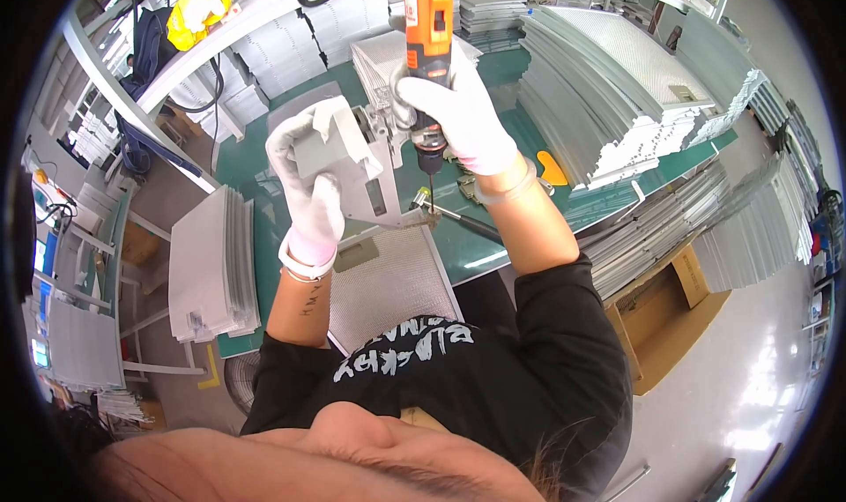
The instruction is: Assembling metal mesh filters by fitting components into frames and securing them with a mallet and electric screwdriver.
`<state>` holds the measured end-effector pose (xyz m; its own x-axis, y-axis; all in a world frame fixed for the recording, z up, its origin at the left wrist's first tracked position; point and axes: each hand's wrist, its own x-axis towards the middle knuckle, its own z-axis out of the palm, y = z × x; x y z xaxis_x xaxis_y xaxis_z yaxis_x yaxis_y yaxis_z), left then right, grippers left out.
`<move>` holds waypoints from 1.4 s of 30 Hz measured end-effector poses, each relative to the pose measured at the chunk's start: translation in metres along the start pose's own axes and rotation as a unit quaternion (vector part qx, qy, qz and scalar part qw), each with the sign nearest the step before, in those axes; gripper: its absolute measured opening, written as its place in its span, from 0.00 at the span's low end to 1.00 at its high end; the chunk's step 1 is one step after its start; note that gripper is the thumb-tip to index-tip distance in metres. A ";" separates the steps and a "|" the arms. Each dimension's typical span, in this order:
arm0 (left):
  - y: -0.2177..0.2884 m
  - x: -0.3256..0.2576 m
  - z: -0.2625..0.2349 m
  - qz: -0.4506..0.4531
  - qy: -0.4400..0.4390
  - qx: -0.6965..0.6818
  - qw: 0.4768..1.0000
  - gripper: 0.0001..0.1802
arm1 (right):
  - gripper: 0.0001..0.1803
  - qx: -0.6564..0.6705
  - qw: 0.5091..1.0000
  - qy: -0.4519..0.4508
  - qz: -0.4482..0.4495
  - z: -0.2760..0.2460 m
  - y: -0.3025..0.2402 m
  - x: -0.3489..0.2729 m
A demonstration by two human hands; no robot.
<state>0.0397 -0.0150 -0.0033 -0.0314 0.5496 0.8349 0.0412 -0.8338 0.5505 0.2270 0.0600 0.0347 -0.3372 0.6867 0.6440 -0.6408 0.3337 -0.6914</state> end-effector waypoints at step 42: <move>0.011 -0.053 0.046 0.044 -0.179 0.049 0.982 0.38 | 0.37 0.122 0.970 -0.159 0.135 -0.031 0.019 -0.043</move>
<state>0.0880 -0.0509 -0.0411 0.3290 0.4730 0.8174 0.1251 -0.8797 0.4587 0.2507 0.0568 -0.0169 -0.6871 0.4806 0.5450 -0.6298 -0.0198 -0.7765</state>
